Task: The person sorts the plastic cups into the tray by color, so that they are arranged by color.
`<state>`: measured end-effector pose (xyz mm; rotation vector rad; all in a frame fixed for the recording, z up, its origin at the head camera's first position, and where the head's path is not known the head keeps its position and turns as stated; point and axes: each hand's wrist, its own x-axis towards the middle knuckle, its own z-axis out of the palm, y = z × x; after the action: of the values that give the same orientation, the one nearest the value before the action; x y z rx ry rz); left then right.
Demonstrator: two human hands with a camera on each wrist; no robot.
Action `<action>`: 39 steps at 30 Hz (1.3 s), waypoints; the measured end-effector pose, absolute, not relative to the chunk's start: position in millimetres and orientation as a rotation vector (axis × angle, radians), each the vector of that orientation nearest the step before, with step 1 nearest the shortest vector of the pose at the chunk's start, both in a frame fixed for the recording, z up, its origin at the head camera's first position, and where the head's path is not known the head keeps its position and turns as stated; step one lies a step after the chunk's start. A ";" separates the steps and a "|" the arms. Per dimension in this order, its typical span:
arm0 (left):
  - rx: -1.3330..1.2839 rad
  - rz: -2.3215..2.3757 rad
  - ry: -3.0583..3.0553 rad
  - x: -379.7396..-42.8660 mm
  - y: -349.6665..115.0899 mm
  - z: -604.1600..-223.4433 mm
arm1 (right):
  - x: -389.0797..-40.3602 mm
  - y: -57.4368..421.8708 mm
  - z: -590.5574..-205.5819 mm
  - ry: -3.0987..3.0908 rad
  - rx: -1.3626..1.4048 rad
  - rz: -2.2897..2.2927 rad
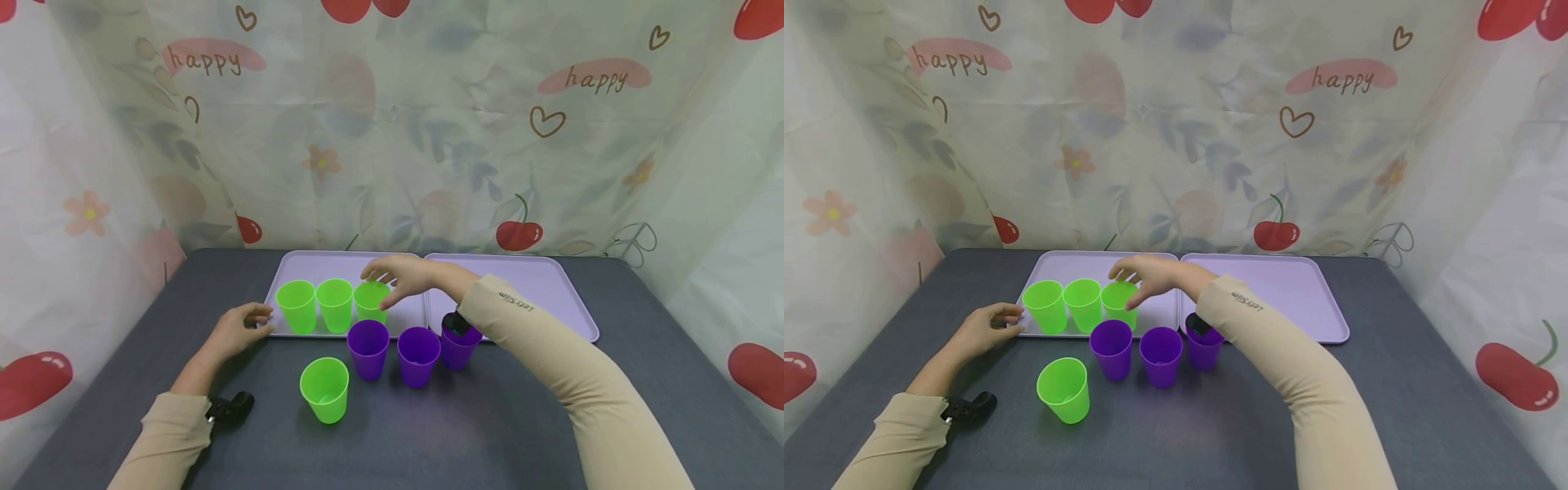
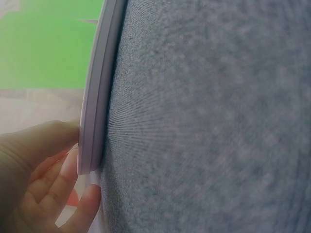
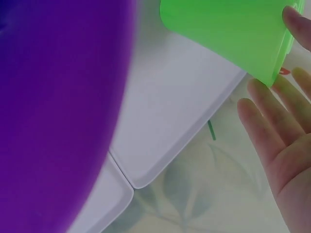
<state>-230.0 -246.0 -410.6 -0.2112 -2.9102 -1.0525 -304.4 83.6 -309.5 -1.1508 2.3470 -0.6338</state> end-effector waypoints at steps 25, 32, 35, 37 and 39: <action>-0.228 -1.049 -2.891 -228.6 -246.5 -411.4 | -259.6 110.1 -281.5 2.454 -1.255 -1.023; -0.273 -1.094 -2.843 -232.6 -253.5 -416.9 | -231.5 113.0 -290.8 2.449 -1.339 -1.113; -0.267 -1.083 -2.856 -231.9 -251.9 -414.7 | -221.8 113.9 -295.4 2.449 -1.345 -1.143; -0.246 -1.067 -2.883 -230.8 -249.2 -412.1 | -215.6 114.2 -298.3 2.447 -1.344 -1.162; -0.237 -1.048 -2.892 -229.7 -247.3 -410.5 | -209.6 114.2 -301.5 2.449 -1.346 -1.178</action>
<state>-229.7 -247.3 -410.5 -0.2371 -2.8917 -1.0480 -209.6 114.2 -301.5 -1.3458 2.4487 -1.1783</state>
